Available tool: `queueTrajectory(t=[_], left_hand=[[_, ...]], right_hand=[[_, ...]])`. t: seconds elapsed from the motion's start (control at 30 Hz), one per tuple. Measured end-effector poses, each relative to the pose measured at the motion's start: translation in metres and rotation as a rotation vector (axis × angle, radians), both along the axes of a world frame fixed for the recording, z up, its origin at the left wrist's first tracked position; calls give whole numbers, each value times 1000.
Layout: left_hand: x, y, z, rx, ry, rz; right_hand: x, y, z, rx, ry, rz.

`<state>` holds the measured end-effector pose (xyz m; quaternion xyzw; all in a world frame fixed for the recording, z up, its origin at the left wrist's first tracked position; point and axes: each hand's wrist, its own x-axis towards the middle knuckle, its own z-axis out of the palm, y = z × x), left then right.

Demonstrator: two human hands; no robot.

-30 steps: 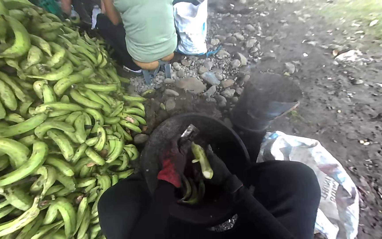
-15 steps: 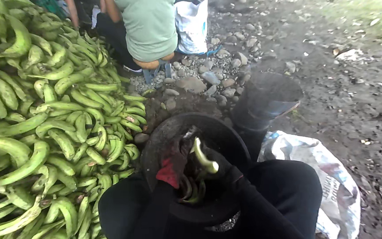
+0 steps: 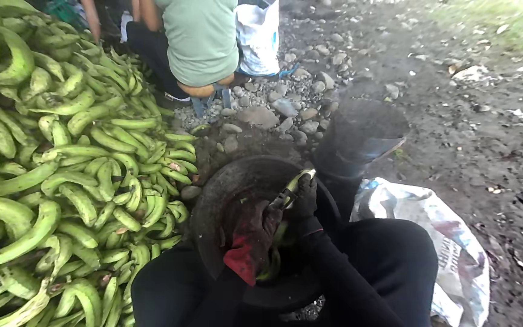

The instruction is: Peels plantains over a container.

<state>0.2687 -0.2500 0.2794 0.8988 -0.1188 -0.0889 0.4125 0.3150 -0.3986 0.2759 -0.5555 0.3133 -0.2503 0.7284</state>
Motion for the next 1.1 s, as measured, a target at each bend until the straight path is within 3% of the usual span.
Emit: queueTrajectory(t=[0.1, 0.23, 0.3, 0.37, 0.53, 0.77, 0.9, 1.1], left_hand=[[9, 2, 0, 40, 16, 25], [36, 15, -14, 137, -34, 24], [52, 23, -18, 189, -6, 24], [64, 28, -19, 207, 73, 9], [45, 17, -12, 85, 43, 43], [14, 1, -14, 26, -137, -74], [4, -3, -16, 66, -295, -34], [6, -4, -12, 141, -266, 47]], right_hand=[[-6, 3, -17, 139, -38, 182], [-32, -7, -44, 429, -119, 841], [-42, -12, -40, 313, 5, 1114], [-49, -14, -36, 106, 147, 1208], [-45, -19, -37, 254, 79, 738], [-11, -15, -31, 247, 62, 259], [-2, -10, -15, 109, 221, 61], [1, 6, 0, 57, 329, -30]])
